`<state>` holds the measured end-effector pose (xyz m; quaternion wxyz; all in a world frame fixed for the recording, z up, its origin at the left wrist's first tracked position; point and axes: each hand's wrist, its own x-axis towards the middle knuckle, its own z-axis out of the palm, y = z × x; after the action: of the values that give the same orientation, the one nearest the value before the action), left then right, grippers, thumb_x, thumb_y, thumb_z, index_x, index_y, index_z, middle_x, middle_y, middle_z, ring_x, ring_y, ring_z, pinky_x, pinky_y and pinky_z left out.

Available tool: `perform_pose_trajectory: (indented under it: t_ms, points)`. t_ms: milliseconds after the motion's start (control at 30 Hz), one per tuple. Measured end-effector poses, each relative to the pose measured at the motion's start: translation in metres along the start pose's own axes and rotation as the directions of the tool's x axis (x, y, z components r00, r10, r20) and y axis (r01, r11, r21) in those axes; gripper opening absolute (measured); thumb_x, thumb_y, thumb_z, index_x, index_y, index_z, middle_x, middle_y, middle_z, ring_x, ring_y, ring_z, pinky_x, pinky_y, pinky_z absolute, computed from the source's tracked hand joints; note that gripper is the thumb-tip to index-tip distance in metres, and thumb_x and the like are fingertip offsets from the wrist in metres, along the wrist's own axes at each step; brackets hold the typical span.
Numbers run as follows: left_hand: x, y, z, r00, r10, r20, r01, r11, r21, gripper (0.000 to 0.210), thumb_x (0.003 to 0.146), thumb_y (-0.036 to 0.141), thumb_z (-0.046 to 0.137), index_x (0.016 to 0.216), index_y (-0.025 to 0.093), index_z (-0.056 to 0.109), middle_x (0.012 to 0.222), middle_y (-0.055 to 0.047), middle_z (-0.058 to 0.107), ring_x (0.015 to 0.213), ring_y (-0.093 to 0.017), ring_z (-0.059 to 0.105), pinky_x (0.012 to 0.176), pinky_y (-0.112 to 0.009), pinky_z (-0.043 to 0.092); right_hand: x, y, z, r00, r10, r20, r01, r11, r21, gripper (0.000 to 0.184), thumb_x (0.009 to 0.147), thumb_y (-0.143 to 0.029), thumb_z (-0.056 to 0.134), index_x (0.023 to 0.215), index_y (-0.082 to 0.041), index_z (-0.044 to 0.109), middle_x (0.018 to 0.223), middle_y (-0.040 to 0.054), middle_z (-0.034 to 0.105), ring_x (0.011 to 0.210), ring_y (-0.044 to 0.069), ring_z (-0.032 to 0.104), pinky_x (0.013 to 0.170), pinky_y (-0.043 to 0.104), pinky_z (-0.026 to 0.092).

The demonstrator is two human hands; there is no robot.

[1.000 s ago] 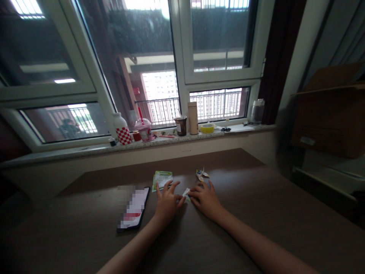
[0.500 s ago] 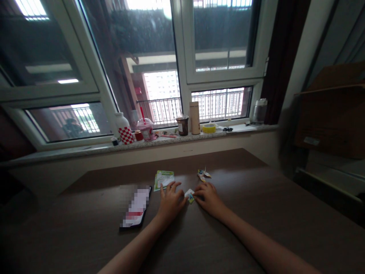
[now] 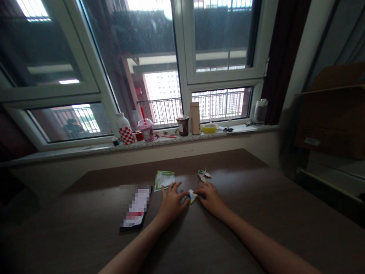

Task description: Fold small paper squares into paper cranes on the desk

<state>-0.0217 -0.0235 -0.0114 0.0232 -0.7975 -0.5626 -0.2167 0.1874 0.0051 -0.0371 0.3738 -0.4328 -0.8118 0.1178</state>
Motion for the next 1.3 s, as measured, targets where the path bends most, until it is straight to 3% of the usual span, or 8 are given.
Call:
perform_pose_trajectory:
  t_ms: [567,967,1300]
  points:
    - [0.000,-0.001,-0.001,0.999,-0.027,0.030,0.028,0.999,-0.035,0.032,0.083,0.053,0.066,0.111,0.040,0.073,0.149,-0.007,0.048,0.141,-0.033,0.036,0.112,-0.075,0.002,0.001,0.002,0.001,0.995,0.091,-0.051,-0.092,0.996,-0.004,0.026,0.080,-0.015,0.058,0.094,-0.024,0.078,0.098,0.0084,0.075,0.100,0.025,0.065,0.093,0.043,0.048]
    - [0.000,0.001,-0.004,1.000,-0.011,0.025,0.011,1.000,-0.015,0.035,0.081,0.057,0.067,0.112,0.041,0.073,0.151,-0.009,0.045,0.140,-0.034,0.037,0.111,-0.077,0.002,-0.004,-0.013,-0.004,0.998,0.035,-0.047,-0.042,0.987,-0.153,0.039,0.079,-0.007,0.052,0.100,-0.030,0.075,0.102,0.0042,0.077,0.114,0.025,0.061,0.114,0.058,0.021]
    - [0.001,0.004,-0.001,1.000,-0.009,0.007,0.009,1.000,0.000,0.038,0.079,0.059,0.069,0.110,0.037,0.074,0.152,-0.009,0.045,0.139,-0.036,0.037,0.111,-0.077,0.002,-0.002,-0.014,-0.006,0.997,0.071,-0.033,-0.075,0.989,-0.125,0.036,0.079,-0.007,0.053,0.098,-0.028,0.075,0.105,0.0058,0.075,0.113,0.024,0.061,0.112,0.056,0.024]
